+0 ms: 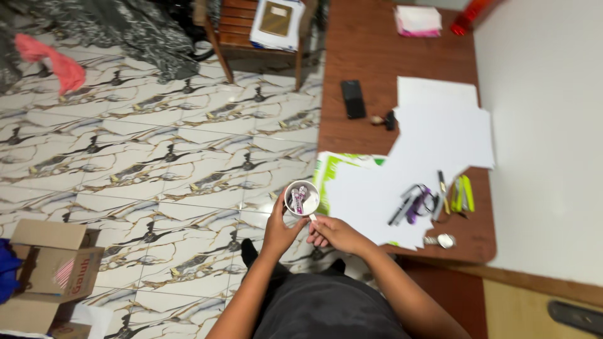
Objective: The person organizes papers on a desk by moving a stack of papers from a chair to the desk, flipping through a drawing, and handling a stamp and a small box.
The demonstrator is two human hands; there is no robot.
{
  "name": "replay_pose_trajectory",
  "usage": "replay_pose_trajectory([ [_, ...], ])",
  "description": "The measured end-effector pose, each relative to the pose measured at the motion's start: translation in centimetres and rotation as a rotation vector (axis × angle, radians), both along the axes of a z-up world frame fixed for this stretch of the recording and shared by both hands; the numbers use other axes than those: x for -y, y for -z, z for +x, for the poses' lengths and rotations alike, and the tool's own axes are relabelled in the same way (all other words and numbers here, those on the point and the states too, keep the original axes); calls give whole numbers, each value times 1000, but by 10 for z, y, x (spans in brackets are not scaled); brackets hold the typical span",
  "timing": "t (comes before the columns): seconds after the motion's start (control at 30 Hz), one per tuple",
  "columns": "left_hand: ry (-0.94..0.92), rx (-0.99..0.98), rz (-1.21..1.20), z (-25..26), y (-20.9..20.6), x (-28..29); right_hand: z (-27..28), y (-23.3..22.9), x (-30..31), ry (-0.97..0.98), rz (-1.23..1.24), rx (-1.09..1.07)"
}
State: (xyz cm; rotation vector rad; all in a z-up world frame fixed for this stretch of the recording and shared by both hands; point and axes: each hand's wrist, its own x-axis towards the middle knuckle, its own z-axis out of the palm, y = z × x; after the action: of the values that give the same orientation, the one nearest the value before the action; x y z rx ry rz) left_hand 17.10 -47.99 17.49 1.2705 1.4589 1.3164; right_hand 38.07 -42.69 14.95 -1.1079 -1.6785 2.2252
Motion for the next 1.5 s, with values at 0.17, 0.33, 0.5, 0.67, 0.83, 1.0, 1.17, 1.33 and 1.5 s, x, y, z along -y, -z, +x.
replay_pose_trajectory([
  [0.17, -75, 38, 3, -86, 13, 11, -90, 11, -2, -57, 15, -2],
  [0.33, -146, -65, -171, -194, 1, 25, -191, 7, 2, -150, -77, -48],
  [0.5, -197, -200, -119, -275, -3, 26, -269, 0, 0, -164, 94, 169],
  [0.67, -196, -104, -133, -305, -5, 3, -309, 2, -21, 22, 398, 53],
  [0.83, -185, -39, -83, -318, 7, -51, -328, 20, -72, 88, 77, 76],
  [1.0, -129, -267, 45, -339, 12, -138, -339, 42, -163, 61, -57, -32],
  [1.17, -77, -196, -95, -346, 1, -243, -341, 42, -257, 89, -86, 11],
  [1.33, 14, -289, -10, -344, -5, -336, -329, 47, -337, 154, -177, 22],
  [1.5, 72, -263, -136, -337, 2, -406, -319, 36, -401, 66, -93, 39],
])
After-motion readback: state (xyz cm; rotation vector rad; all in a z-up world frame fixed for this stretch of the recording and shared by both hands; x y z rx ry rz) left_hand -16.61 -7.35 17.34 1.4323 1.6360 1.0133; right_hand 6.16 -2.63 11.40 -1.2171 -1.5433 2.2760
